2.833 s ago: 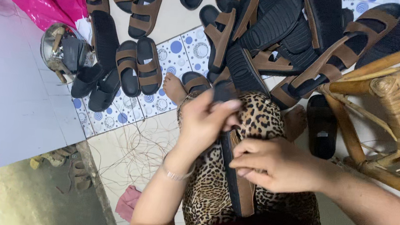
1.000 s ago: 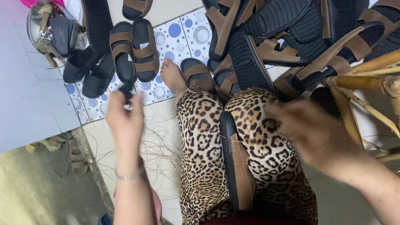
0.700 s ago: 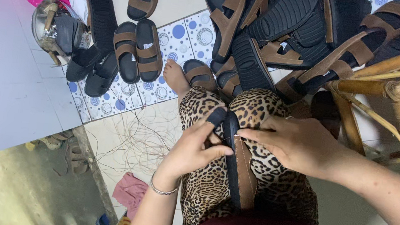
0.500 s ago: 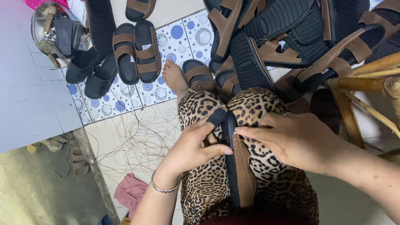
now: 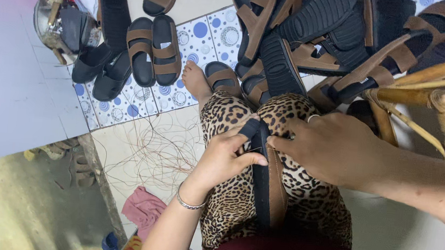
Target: The person sits on the floor and sews a sandal sole using a needle and thread. They repeatedly push the needle through the sole and pull the thread to stitch the material together.
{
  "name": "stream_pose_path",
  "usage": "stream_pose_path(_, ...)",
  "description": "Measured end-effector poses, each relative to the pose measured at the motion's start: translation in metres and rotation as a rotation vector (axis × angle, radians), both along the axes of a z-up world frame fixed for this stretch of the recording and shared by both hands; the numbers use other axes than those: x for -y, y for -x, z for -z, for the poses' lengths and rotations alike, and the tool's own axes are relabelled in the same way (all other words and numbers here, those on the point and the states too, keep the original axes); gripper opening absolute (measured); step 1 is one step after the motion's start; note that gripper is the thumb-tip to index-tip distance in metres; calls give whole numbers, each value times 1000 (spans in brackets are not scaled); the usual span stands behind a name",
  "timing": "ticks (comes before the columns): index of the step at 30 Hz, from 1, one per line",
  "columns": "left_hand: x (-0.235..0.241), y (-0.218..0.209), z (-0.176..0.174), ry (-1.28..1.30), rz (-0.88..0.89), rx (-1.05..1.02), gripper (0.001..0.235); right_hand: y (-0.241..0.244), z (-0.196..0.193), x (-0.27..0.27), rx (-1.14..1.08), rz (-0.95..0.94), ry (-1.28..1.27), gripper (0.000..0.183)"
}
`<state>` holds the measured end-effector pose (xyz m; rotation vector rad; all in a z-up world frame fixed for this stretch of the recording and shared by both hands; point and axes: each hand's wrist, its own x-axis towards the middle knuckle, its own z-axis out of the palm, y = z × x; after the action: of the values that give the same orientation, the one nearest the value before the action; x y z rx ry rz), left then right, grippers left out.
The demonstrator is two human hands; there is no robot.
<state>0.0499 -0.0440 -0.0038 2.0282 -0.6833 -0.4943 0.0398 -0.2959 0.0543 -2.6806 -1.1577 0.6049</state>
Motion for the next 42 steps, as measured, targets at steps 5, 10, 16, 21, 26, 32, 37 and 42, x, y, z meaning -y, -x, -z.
stream_pose_path(5, 1, 2, -3, -13, 24, 10, 55, -12, 4, -9, -195, -1, 105, 33)
stream_pose_path(10, -2, 3, 2, -6, 26, 75, 56, -37, -4, -15, -313, -62, 192, 26)
stream_pose_path(16, 0, 1, -1, -47, -4, 27, 58, -51, -14, -25, -366, -119, 204, 22)
stream_pose_path(21, 7, 1, -6, -36, -56, 41, 44, -33, 19, -31, -264, -77, 38, 31)
stream_pose_path(26, -3, 26, -3, -107, -223, 264, 35, -19, 27, -10, -297, 108, -68, 45)
stream_pose_path(32, -22, 52, 21, 1244, -300, -869, 18, -4, 35, 0, -201, 132, -80, 56)
stream_pose_path(37, 0, 40, 5, 309, -350, -400, 10, 2, 40, 1, -12, 39, -127, 35)
stream_pose_path(42, 0, 36, -20, -6, -254, -265, 17, -2, 23, 32, -126, -96, 56, 62)
